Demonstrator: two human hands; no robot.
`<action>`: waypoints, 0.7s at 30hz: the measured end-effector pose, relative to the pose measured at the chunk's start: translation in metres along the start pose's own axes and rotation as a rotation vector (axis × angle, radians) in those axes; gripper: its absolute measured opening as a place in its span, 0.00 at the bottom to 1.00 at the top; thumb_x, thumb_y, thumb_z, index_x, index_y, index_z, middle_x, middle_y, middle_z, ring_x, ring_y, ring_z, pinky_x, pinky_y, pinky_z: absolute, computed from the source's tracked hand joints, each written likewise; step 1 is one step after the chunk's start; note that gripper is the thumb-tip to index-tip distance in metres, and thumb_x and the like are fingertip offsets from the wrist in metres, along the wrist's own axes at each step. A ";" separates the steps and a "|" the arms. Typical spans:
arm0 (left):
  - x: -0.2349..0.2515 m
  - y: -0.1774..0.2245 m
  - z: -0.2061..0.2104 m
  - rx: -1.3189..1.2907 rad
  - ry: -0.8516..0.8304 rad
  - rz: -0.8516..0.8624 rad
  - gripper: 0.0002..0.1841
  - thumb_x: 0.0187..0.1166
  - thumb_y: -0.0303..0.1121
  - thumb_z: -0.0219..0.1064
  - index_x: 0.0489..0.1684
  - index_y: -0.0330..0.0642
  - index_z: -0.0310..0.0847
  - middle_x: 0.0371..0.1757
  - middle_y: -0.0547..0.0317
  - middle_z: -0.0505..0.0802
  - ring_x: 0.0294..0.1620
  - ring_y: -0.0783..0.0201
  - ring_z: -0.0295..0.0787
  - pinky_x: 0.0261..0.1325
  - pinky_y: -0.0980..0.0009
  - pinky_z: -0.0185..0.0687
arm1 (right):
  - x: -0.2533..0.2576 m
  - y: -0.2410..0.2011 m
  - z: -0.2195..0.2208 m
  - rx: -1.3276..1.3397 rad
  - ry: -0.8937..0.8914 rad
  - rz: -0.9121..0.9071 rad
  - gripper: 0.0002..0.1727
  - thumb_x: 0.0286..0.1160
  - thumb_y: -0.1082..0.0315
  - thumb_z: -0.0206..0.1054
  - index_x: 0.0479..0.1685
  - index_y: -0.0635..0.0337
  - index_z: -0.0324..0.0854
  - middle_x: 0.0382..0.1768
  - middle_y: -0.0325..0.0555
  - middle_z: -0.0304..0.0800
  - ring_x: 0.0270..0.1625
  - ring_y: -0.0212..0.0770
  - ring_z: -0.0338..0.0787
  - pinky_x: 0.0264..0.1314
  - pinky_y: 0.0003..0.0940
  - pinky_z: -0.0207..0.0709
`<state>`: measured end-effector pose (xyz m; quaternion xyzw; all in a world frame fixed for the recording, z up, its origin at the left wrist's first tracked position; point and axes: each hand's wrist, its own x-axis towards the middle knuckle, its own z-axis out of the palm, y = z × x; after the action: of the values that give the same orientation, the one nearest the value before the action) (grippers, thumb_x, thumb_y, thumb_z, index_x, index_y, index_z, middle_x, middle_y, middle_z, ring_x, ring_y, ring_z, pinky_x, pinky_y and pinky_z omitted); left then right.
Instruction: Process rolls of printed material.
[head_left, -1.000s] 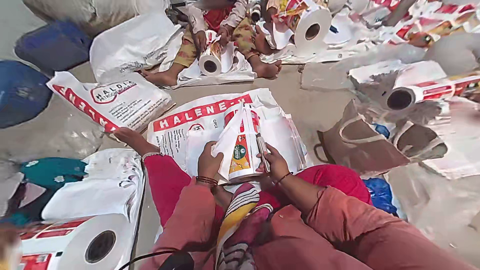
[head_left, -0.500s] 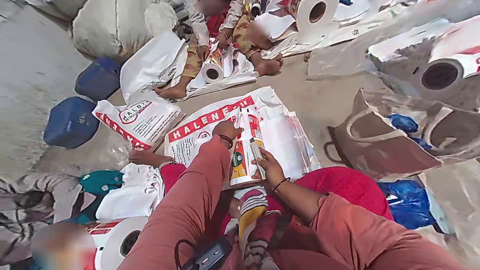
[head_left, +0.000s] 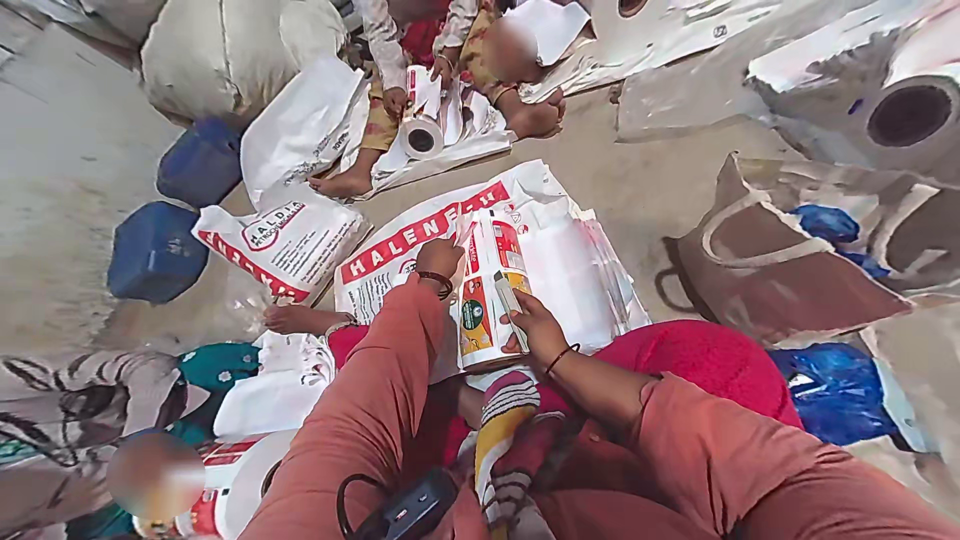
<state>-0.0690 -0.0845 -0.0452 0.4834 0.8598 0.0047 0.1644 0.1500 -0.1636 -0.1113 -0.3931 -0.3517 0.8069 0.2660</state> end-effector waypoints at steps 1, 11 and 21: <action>-0.001 -0.001 0.000 -0.019 0.007 0.011 0.22 0.89 0.45 0.60 0.50 0.29 0.88 0.54 0.30 0.92 0.63 0.33 0.87 0.68 0.30 0.74 | 0.000 0.000 0.000 -0.003 -0.003 -0.007 0.28 0.93 0.71 0.49 0.92 0.52 0.56 0.49 0.53 0.88 0.24 0.40 0.87 0.28 0.35 0.86; -0.115 -0.065 0.008 -0.110 -0.110 -0.068 0.27 0.78 0.52 0.73 0.58 0.34 0.87 0.57 0.34 0.92 0.64 0.36 0.87 0.70 0.33 0.75 | -0.003 -0.008 -0.006 -0.112 0.055 -0.006 0.29 0.93 0.69 0.49 0.93 0.53 0.54 0.43 0.53 0.89 0.22 0.41 0.87 0.26 0.36 0.87; -0.130 -0.124 0.124 -1.455 0.401 -0.039 0.16 0.72 0.27 0.76 0.54 0.28 0.84 0.46 0.51 0.95 0.46 0.68 0.95 0.55 0.67 0.93 | 0.079 -0.093 0.012 -1.012 0.221 -0.130 0.31 0.89 0.66 0.55 0.92 0.48 0.60 0.53 0.58 0.90 0.33 0.49 0.91 0.35 0.48 0.87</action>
<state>-0.0738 -0.2771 -0.1475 0.2273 0.6615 0.6564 0.2824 0.1114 -0.0549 -0.0688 -0.5325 -0.6911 0.4717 0.1277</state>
